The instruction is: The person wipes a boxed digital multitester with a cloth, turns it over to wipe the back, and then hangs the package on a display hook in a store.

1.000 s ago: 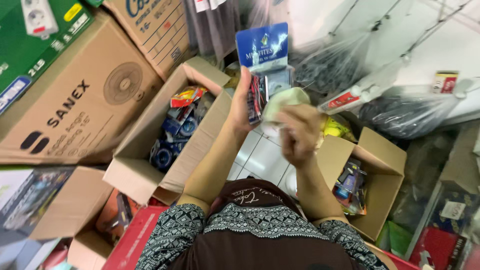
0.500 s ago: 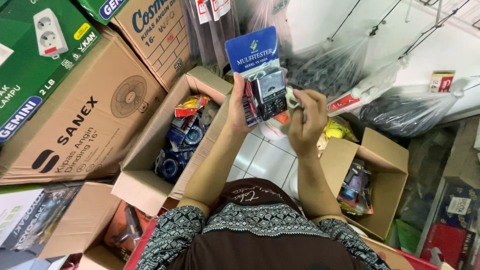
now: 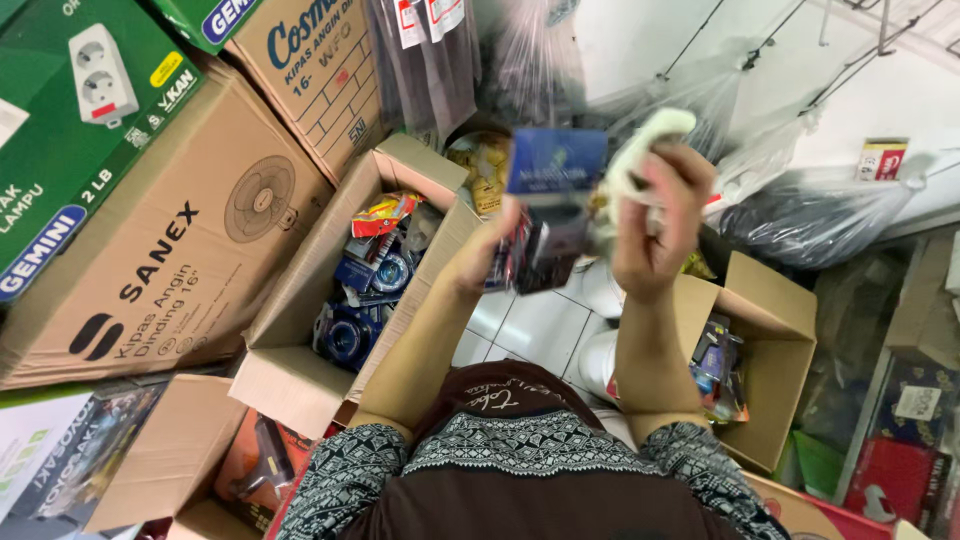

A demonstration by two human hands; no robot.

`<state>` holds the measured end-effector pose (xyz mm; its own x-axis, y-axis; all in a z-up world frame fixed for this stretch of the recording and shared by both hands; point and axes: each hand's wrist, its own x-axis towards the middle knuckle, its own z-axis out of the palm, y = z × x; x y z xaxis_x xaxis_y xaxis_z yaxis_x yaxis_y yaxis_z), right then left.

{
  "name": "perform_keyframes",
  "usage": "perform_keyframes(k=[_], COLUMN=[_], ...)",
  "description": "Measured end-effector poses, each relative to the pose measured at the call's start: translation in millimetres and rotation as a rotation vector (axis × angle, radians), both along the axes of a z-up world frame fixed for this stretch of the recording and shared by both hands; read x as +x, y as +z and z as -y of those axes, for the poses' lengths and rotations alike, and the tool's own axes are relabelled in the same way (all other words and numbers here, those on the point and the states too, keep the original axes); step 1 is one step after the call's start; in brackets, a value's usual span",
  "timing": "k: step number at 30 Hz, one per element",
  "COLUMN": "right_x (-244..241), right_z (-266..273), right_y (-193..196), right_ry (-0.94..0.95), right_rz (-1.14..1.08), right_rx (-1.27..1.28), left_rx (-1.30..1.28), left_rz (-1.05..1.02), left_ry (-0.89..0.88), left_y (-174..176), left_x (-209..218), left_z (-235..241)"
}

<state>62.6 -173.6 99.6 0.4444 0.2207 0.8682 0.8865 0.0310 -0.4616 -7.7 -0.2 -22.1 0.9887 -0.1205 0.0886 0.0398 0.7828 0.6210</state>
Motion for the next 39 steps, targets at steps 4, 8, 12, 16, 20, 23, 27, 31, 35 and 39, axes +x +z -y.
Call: perform_keyframes(k=[4,8,12,16,20,23,27,31,35,39], right_x=[15,21,23,24,21,29,56,57,9,8], right_z=[-11,-20,-26,-34,-29,-28,-27,-18,-15,-20], right_y=[47,31,-2,-9,10,-8,-46,-58,-68,-76], right_ry=[0.258,0.312,0.187,0.133,0.314,0.22,0.031,0.046,0.065,0.055], right_rz=[0.241,0.029,-0.122,-0.415,0.043,-0.066,-0.523,-0.515,0.013,-0.27], right_rx=[-0.482,-0.522,-0.359,-0.214,-0.26,-0.361,-0.203,0.391,-0.189,-0.169], left_rx=[0.194,0.115,0.3,0.194,0.147,0.43,0.341,0.118,0.053,0.193], left_rz=[-0.017,-0.214,-0.19,-0.235,-0.26,-0.09,-0.105,-0.144,0.009,0.027], left_ry=[-0.083,-0.052,0.103,0.028,-0.021,-0.056,-0.015,0.078,0.212,0.3], left_y=[-29,-29,-23,-22,-22,-35,-27,-7,-38,-56], left_x=[-3,-9,-9,-8,-15,-2,5,-5,11,17], left_z=[-5,-2,4,3,-3,-2,6,6,6,6])
